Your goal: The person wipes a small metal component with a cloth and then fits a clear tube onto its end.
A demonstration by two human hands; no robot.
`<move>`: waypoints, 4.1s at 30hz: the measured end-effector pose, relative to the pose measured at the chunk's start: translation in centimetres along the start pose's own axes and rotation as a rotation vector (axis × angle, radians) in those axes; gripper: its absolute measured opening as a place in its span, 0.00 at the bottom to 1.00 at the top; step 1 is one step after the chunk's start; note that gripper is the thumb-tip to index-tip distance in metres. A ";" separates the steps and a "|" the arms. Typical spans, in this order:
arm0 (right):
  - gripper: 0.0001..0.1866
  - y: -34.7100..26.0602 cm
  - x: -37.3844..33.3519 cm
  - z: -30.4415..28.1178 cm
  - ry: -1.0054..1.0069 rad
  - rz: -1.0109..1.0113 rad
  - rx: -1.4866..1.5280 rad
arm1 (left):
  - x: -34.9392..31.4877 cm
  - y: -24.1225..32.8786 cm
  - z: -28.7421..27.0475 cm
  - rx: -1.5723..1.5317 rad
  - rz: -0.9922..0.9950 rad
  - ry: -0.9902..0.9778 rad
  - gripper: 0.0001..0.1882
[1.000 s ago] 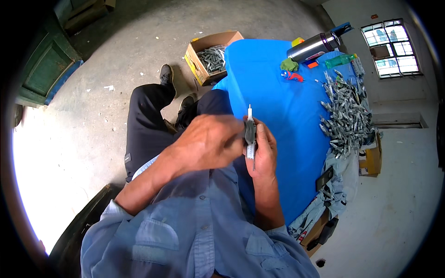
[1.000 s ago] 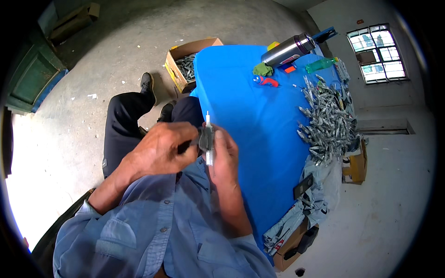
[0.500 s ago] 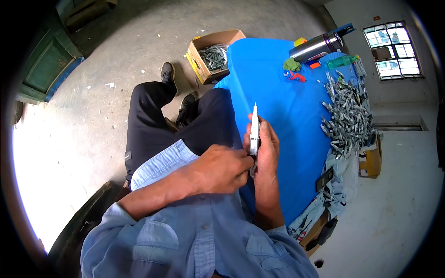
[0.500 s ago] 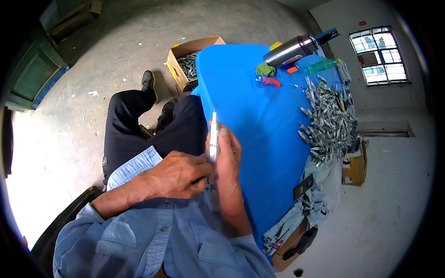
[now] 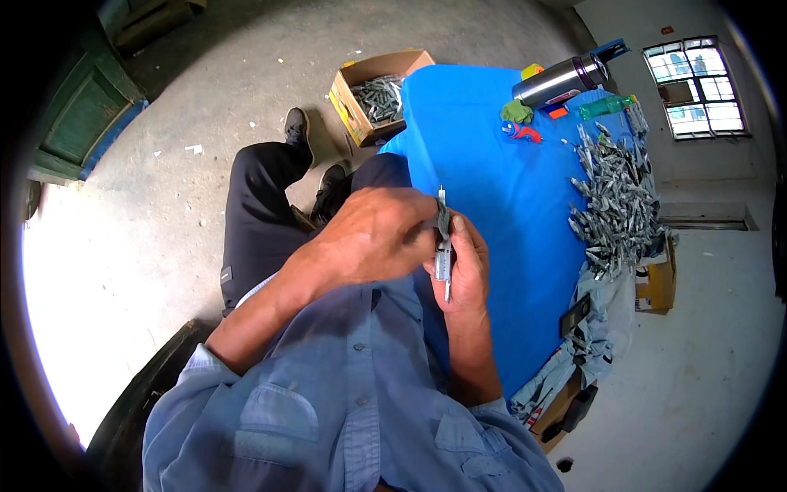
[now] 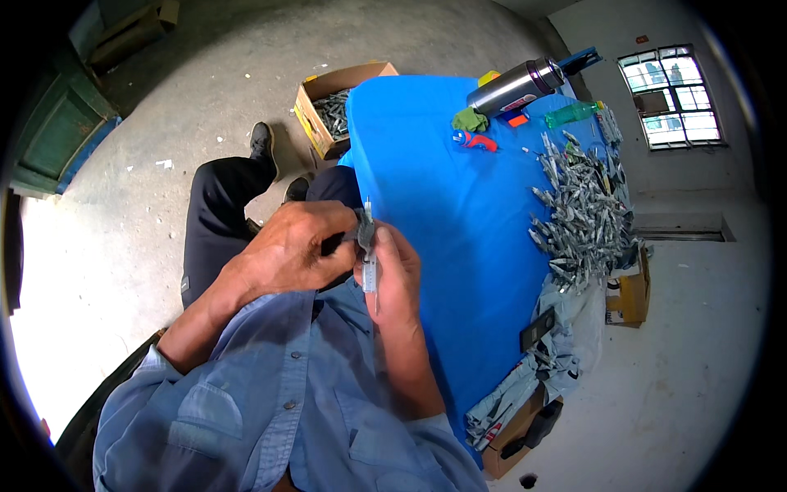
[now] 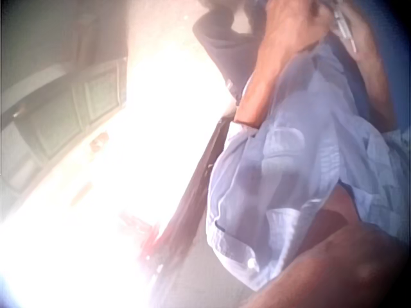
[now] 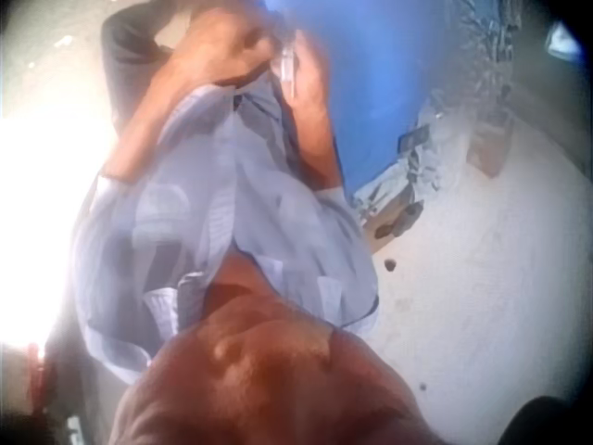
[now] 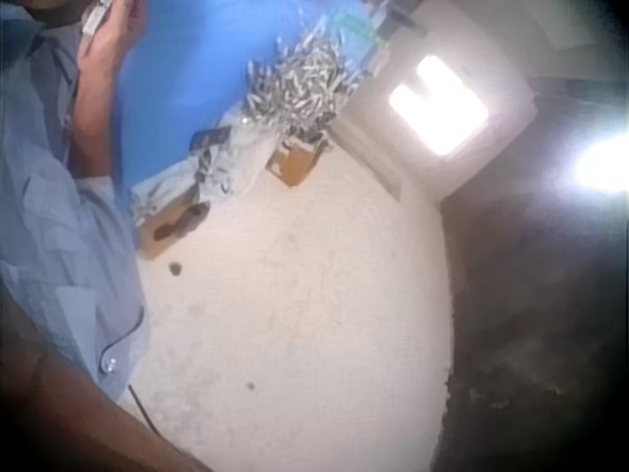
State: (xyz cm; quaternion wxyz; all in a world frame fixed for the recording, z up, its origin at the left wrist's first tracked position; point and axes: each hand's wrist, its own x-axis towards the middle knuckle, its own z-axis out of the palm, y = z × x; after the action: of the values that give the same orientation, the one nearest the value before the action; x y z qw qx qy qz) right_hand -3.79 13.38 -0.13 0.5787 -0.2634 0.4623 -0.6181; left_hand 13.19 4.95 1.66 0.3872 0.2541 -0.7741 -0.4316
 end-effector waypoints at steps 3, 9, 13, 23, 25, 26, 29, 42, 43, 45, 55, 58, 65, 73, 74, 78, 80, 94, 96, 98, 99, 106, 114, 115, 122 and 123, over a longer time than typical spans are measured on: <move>0.20 -0.2 0.1 0.5 0.080 -0.026 -0.086 | -0.7 0.1 0.8 -0.012 0.048 -0.040 0.05; 0.20 -0.2 0.0 -0.7 0.100 0.003 -0.140 | -2.2 2.2 1.5 -0.035 -0.025 -0.190 0.05; 0.20 -0.7 0.0 -0.3 0.126 0.038 -0.102 | -3.5 2.6 2.5 -0.039 0.027 -0.198 0.05; 0.22 -0.2 -0.4 -0.4 0.010 0.049 -0.051 | -0.2 0.4 -0.6 -0.007 -0.044 -0.034 0.04; 0.21 -0.1 -0.4 -0.6 -0.007 0.043 -0.063 | 0.4 0.9 -1.1 -0.019 -0.092 -0.048 0.05; 0.21 -0.1 -0.4 -0.5 -0.019 0.025 -0.064 | 0.3 0.9 -0.9 -0.010 -0.048 -0.040 0.05; 0.21 -0.2 -0.1 0.2 0.016 -0.006 -0.091 | -0.5 0.4 0.7 -0.006 0.055 -0.013 0.06; 0.21 -0.6 0.0 -0.2 0.095 0.056 -0.066 | -3.4 2.5 1.8 -0.075 0.032 -0.211 0.05; 0.21 -0.6 0.0 0.1 0.129 0.063 -0.062 | -3.3 2.6 1.4 -0.091 0.030 -0.203 0.05; 0.21 0.0 0.1 0.3 0.191 0.012 -0.071 | -2.7 2.0 0.9 -0.085 0.035 -0.158 0.04; 0.20 0.0 0.0 -0.7 -0.058 0.021 0.019 | -0.2 -0.5 1.0 -0.009 0.020 -0.032 0.06; 0.19 0.2 -0.1 0.8 0.152 0.003 -0.083 | -1.1 0.0 1.5 -0.039 0.009 -0.080 0.05; 0.21 -0.2 0.0 -1.1 0.078 0.042 -0.093 | -3.2 2.1 2.6 -0.091 -0.025 -0.240 0.04; 0.21 0.2 0.0 -0.3 0.129 0.038 -0.031 | -2.5 1.1 0.7 -0.079 0.017 -0.095 0.04; 0.21 0.3 0.0 -0.2 0.134 0.026 -0.023 | -1.8 0.5 0.4 -0.041 0.031 -0.055 0.04; 0.20 0.4 -0.1 -0.3 0.043 0.058 0.032 | 0.1 -0.4 -0.3 0.061 -0.057 -0.079 0.05; 0.20 0.5 0.0 0.0 0.073 0.038 -0.022 | 0.0 -0.7 0.3 0.016 -0.016 -0.067 0.05; 0.18 -0.2 0.1 -0.6 0.180 0.112 -0.018 | -4.2 2.1 3.3 -0.055 0.051 -0.258 0.05; 0.19 -0.1 0.1 -0.7 0.196 0.090 -0.008 | -3.8 2.0 2.3 -0.127 -0.008 -0.236 0.05; 0.20 0.5 0.5 -0.9 0.195 0.046 0.029 | -3.1 1.3 1.5 -0.136 -0.022 -0.184 0.05; 0.20 0.4 0.4 -0.7 0.186 0.058 0.030 | -2.6 0.8 1.3 -0.112 -0.004 -0.145 0.04; 0.19 0.5 0.1 -0.3 0.095 0.069 0.005 | 0.1 -1.1 1.0 0.016 -0.048 -0.055 0.05; 0.17 1.0 0.9 -1.8 0.166 0.075 -0.009 | -2.9 0.8 3.0 -0.060 -0.013 -0.252 0.05; 0.17 0.5 0.7 -1.7 0.196 0.112 -0.024 | -3.4 1.1 3.3 -0.048 -0.011 -0.288 0.06; 0.19 -1.8 2.0 -1.8 0.458 -0.201 -0.091 | -3.5 0.0 1.1 -0.084 -0.077 -0.159 0.04; 0.20 -3.1 2.0 -2.5 0.459 -0.255 -0.198 | -3.4 -0.6 0.7 -0.069 -0.033 -0.085 0.04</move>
State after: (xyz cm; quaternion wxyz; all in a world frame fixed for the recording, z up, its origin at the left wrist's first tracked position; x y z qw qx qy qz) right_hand -7.83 11.83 1.08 0.3479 -0.2278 0.6024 -0.6813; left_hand 14.59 7.42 -0.35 0.3552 0.2350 -0.7702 -0.4748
